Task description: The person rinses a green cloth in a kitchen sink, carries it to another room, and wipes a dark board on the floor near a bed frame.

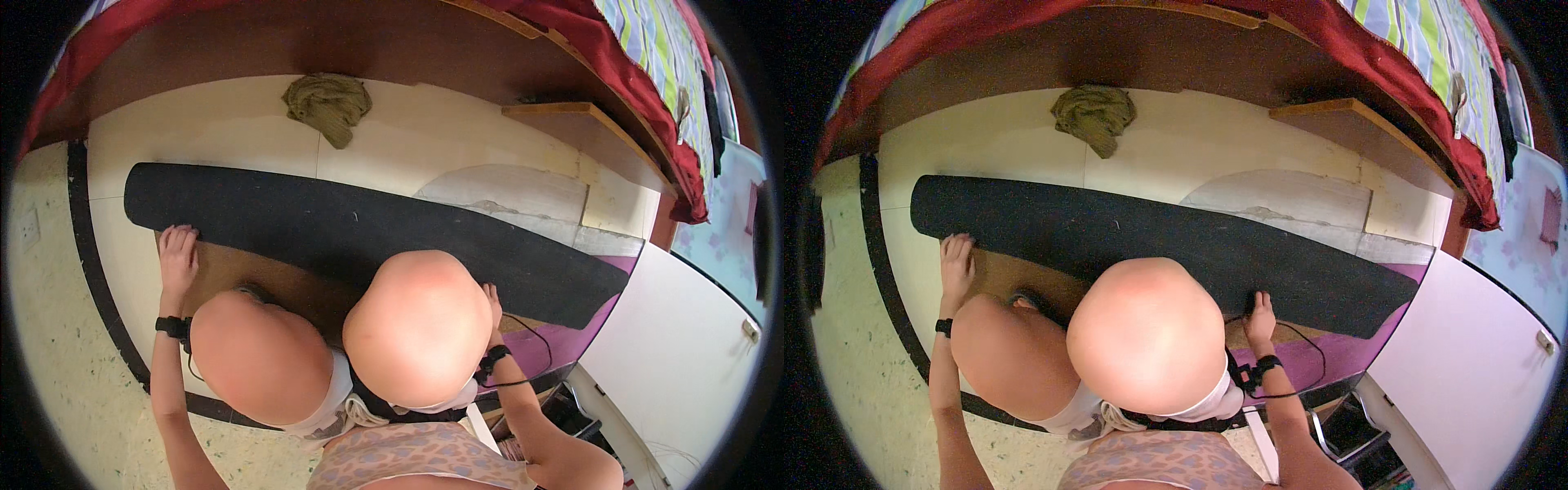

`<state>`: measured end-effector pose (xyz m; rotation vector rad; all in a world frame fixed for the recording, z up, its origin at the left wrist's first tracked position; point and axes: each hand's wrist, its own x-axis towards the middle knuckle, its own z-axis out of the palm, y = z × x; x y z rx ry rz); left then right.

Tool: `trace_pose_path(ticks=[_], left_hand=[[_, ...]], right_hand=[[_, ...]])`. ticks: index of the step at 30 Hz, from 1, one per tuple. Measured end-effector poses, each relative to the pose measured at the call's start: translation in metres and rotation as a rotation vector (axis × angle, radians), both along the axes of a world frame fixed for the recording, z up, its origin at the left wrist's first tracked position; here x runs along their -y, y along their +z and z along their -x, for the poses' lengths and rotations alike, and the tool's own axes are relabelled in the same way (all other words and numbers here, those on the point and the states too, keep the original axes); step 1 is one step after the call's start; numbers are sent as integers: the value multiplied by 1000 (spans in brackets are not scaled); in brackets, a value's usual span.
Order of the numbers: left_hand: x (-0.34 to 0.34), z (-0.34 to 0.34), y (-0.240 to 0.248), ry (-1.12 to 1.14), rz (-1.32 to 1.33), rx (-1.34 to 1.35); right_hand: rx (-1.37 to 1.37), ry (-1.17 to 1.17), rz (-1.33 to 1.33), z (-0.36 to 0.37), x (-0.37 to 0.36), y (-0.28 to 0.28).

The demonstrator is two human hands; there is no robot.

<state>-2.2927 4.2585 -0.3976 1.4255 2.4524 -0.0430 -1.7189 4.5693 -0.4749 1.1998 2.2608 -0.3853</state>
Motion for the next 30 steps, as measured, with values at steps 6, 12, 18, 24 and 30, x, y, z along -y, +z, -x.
trace_pose_path(ticks=[6, 12, 18, 24, 30], left_hand=[[-93, -5, 17, 91, -363, -29], [-125, -1, -29, -29, -238, -77], [-115, -21, -12, 8, -68, -33], [-90, -59, -26, 30, 82, 5], [-86, -66, -43, 4, 110, 0]], right_hand=[[220, 218, 462, 88, -82, 73], [-516, 353, -66, 289, -128, 100], [-734, 768, -36, 460, -78, 23], [-527, 916, -11, 501, -45, -5], [-601, 857, -17, 497, -46, -20]])
